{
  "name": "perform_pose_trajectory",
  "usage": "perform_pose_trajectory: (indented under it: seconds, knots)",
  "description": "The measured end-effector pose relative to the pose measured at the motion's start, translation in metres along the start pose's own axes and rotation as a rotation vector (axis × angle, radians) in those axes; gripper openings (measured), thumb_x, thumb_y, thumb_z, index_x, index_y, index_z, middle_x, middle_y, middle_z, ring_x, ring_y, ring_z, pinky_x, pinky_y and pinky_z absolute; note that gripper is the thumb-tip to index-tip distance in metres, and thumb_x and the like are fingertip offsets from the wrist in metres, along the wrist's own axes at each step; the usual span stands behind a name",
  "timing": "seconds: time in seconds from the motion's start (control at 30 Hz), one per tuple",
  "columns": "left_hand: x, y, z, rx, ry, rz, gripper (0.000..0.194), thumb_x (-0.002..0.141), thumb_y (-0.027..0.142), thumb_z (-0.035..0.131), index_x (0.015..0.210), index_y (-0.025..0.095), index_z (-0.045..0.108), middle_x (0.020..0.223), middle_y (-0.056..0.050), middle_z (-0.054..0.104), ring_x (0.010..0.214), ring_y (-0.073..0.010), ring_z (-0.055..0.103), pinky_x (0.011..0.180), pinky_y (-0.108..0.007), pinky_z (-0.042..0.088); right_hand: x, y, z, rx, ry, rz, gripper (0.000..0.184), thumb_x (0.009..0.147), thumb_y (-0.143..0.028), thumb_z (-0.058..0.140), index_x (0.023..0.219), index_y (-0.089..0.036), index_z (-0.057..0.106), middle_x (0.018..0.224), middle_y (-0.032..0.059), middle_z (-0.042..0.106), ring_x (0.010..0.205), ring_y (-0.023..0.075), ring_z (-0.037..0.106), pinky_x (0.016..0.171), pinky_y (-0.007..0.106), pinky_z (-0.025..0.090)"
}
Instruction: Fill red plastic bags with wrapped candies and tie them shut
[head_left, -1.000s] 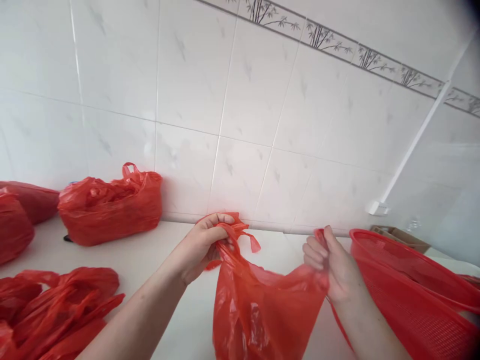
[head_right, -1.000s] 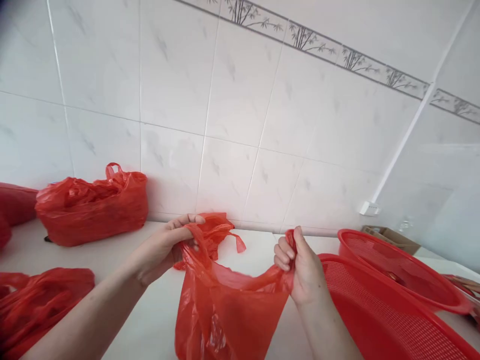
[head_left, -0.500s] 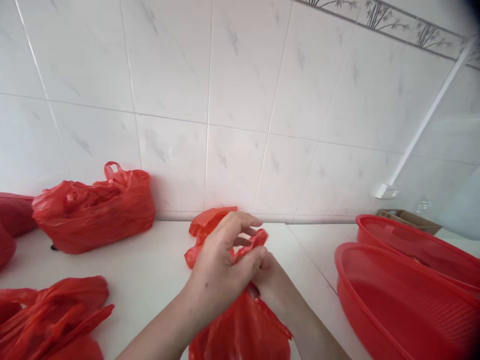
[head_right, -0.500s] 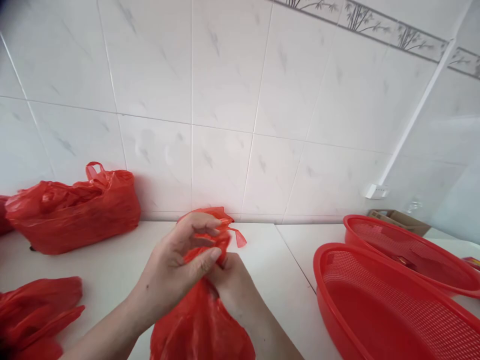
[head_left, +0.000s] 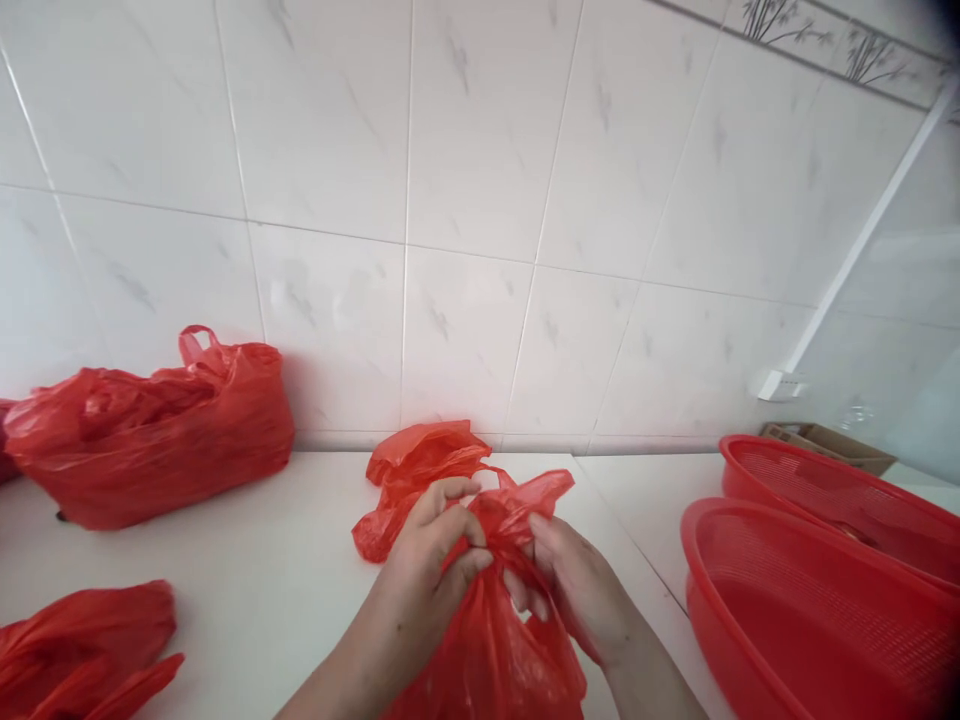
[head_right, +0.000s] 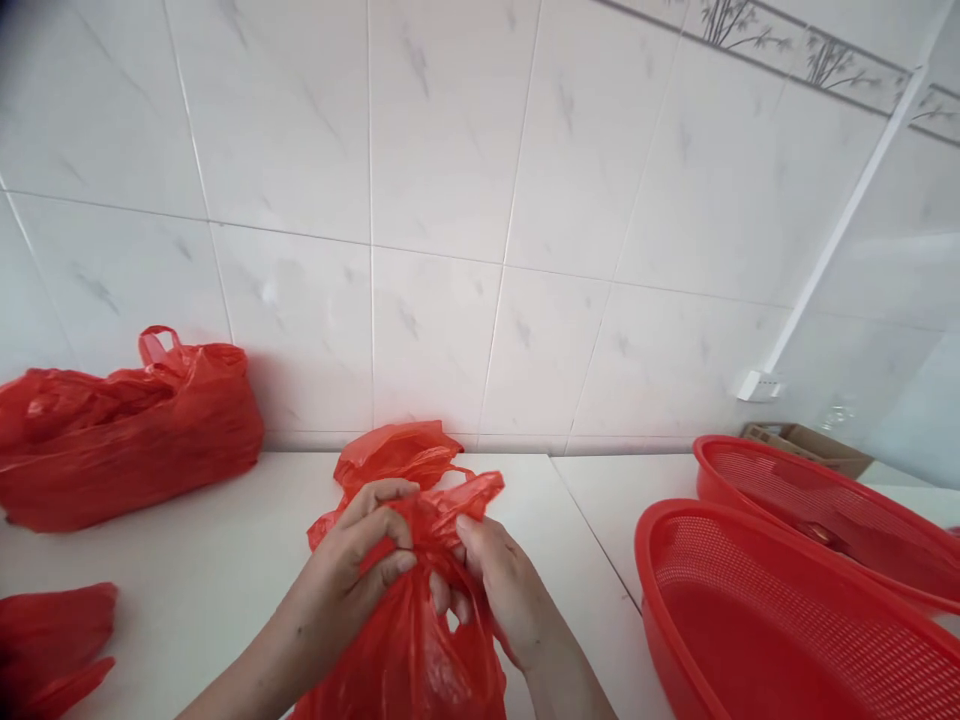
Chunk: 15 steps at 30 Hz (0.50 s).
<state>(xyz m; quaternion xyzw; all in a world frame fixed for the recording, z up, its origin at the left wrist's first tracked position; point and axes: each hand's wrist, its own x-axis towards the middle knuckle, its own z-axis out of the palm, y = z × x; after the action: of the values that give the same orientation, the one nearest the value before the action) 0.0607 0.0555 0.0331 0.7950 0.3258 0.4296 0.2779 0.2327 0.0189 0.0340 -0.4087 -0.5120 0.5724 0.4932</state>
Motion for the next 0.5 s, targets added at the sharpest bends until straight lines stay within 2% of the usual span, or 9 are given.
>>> perform_pose_trajectory:
  seconds: [0.07, 0.13, 0.17, 0.2, 0.27, 0.37, 0.43, 0.5]
  knots:
    - [-0.001, -0.003, -0.002, -0.143, 0.005, -0.115, 0.015, 0.089, 0.023, 0.047, 0.074, 0.022, 0.05, 0.126, -0.003, 0.048, 0.121, -0.0214, 0.043, 0.093, -0.032, 0.04, -0.001, -0.001, -0.007, 0.053, -0.144, -0.069, 0.054, 0.089, -0.06, 0.033, 0.103, -0.016, 0.061, 0.069, 0.0018, 0.055, 0.053, 0.0094, 0.04, 0.052, 0.023, 0.031]
    - [-0.001, -0.005, -0.002, -0.258, -0.061, -0.178, 0.019, 0.092, 0.032, 0.041, 0.077, 0.022, 0.048, 0.107, -0.004, 0.056, 0.102, -0.0184, 0.052, 0.084, -0.029, 0.043, -0.001, -0.001, -0.011, 0.046, -0.211, -0.122, 0.061, 0.089, -0.063, 0.029, 0.103, -0.014, 0.063, 0.074, 0.0025, 0.052, 0.057, 0.0096, 0.039, 0.055, 0.025, 0.031]
    - [-0.001, -0.005, -0.001, -0.287, -0.088, -0.2, 0.021, 0.092, 0.033, 0.04, 0.076, 0.022, 0.047, 0.091, -0.002, 0.057, 0.088, -0.0163, 0.054, 0.075, -0.027, 0.044, -0.001, -0.002, -0.011, -0.002, -0.208, -0.14, 0.057, 0.089, -0.06, 0.033, 0.096, -0.013, 0.065, 0.072, 0.0017, 0.05, 0.057, 0.0092, 0.038, 0.056, 0.025, 0.03]
    - [-0.001, -0.005, 0.0, -0.296, -0.102, -0.221, 0.021, 0.092, 0.032, 0.039, 0.074, 0.021, 0.045, 0.078, 0.001, 0.053, 0.074, -0.0143, 0.051, 0.067, -0.025, 0.043, -0.001, -0.003, -0.009, -0.064, -0.173, -0.143, 0.046, 0.088, -0.054, 0.042, 0.087, -0.013, 0.064, 0.068, -0.0001, 0.048, 0.056, 0.0086, 0.036, 0.056, 0.024, 0.029]
    - [-0.001, -0.003, 0.003, -0.258, -0.087, -0.264, 0.019, 0.089, 0.025, 0.041, 0.071, 0.021, 0.041, 0.066, 0.004, 0.045, 0.061, -0.0115, 0.042, 0.055, -0.021, 0.037, -0.001, -0.006, -0.003, -0.202, -0.04, -0.1, 0.018, 0.081, -0.032, 0.058, 0.073, -0.017, 0.053, 0.061, -0.0052, 0.041, 0.055, 0.0076, 0.031, 0.053, 0.023, 0.026]
    - [-0.002, 0.0, 0.006, -0.133, -0.082, -0.266, 0.016, 0.084, 0.015, 0.041, 0.07, 0.021, 0.039, 0.063, 0.006, 0.045, 0.056, -0.01, 0.039, 0.051, -0.02, 0.032, 0.0, -0.011, 0.009, -0.336, 0.15, 0.006, 0.025, 0.07, -0.013, 0.06, 0.071, -0.022, 0.037, 0.058, -0.0094, 0.035, 0.055, 0.0076, 0.028, 0.05, 0.021, 0.025]
    - [-0.005, 0.001, 0.006, -0.001, -0.095, -0.209, 0.017, 0.084, 0.013, 0.04, 0.069, 0.022, 0.039, 0.062, 0.006, 0.048, 0.055, -0.0099, 0.04, 0.05, -0.02, 0.03, 0.001, -0.012, 0.014, -0.4, 0.216, 0.056, 0.023, 0.068, -0.011, 0.057, 0.078, -0.023, 0.04, 0.056, -0.0106, 0.035, 0.054, 0.0079, 0.032, 0.05, 0.02, 0.028]
    - [-0.007, 0.0, 0.007, 0.14, -0.104, -0.121, 0.018, 0.086, 0.015, 0.041, 0.069, 0.021, 0.041, 0.065, 0.005, 0.052, 0.056, -0.0104, 0.044, 0.051, -0.021, 0.032, 0.003, -0.009, 0.016, -0.45, 0.224, 0.099, 0.025, 0.068, -0.012, 0.055, 0.09, -0.024, 0.048, 0.056, -0.0104, 0.041, 0.052, 0.0082, 0.035, 0.049, 0.02, 0.03]
